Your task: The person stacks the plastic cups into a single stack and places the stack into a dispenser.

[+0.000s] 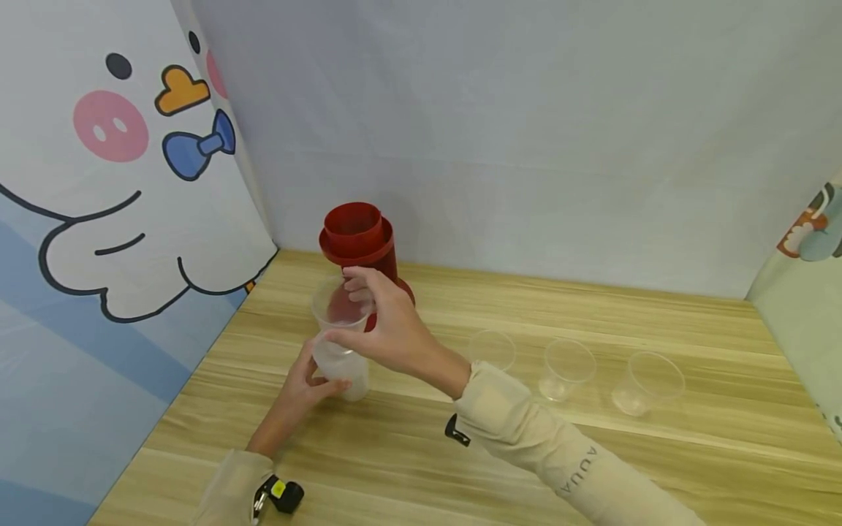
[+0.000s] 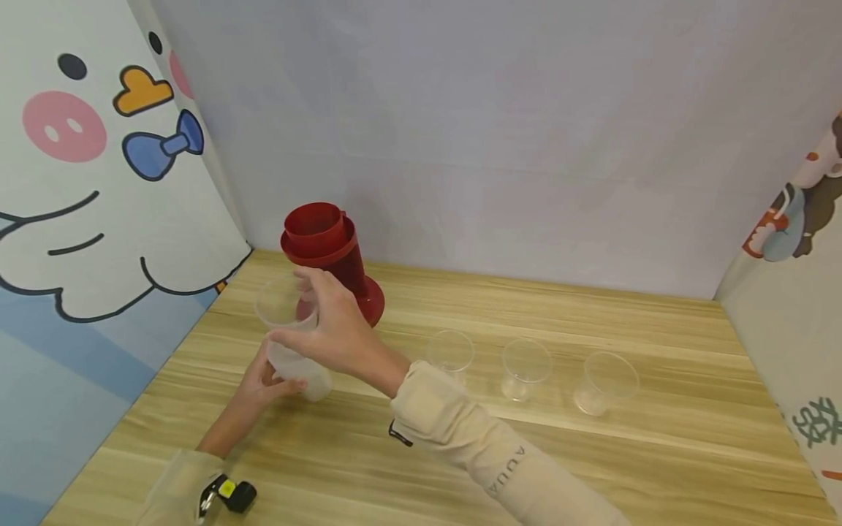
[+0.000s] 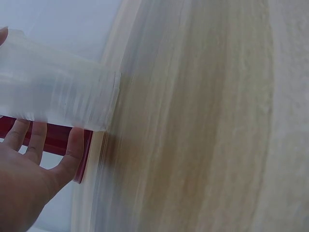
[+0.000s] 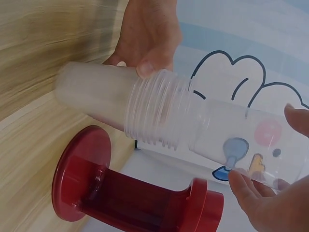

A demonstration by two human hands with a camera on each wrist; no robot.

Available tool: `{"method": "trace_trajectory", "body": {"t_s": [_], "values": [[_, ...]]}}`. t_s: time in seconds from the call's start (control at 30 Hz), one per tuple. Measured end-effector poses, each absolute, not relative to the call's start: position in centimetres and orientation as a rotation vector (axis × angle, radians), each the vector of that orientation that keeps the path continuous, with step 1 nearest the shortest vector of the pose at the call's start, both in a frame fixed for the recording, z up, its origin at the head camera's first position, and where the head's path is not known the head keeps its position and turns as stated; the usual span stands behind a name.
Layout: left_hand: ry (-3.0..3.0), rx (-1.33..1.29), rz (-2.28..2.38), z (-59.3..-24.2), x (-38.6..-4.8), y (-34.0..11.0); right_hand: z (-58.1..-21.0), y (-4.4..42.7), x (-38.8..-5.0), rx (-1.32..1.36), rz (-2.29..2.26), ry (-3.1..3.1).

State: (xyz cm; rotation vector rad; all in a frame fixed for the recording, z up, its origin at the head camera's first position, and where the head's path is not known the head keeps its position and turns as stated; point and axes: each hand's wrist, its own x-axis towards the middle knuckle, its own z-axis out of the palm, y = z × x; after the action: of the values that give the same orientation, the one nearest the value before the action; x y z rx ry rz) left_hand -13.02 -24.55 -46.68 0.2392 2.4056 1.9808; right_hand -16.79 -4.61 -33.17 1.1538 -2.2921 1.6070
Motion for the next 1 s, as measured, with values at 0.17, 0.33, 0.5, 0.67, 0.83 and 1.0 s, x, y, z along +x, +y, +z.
{"method": "trace_trajectory", "body": {"t_s": [0.17, 0.33, 0.5, 0.67, 0.83, 1.0], "values": [[2.405, 0.257, 1.999, -46.8, -13.0, -24.6, -33.3, -4.8, -16.7, 1.154, 1.589, -2.358], [2.412, 0.242, 1.983, -46.8, -13.0, -24.5, -33.6, -5.0, -16.9, 1.149, 1.569, -2.388], [2.411, 0.246, 1.967, -47.0, -13.1, -24.6, -33.9, -5.1, -17.0, 1.135, 1.556, -2.424], [2.409, 0.249, 1.958, -47.0, -13.0, -24.7, -34.3, -5.3, -17.0, 1.127, 1.549, -2.451], [2.395, 0.281, 1.988, -47.1, -13.0, -24.7, -34.6, -5.4, -17.0, 1.125, 1.553, -2.484], [2.384, 0.298, 2.014, -47.3, -13.1, -24.7, -35.0, -5.6, -17.1, 1.132, 1.533, -2.497]]}}
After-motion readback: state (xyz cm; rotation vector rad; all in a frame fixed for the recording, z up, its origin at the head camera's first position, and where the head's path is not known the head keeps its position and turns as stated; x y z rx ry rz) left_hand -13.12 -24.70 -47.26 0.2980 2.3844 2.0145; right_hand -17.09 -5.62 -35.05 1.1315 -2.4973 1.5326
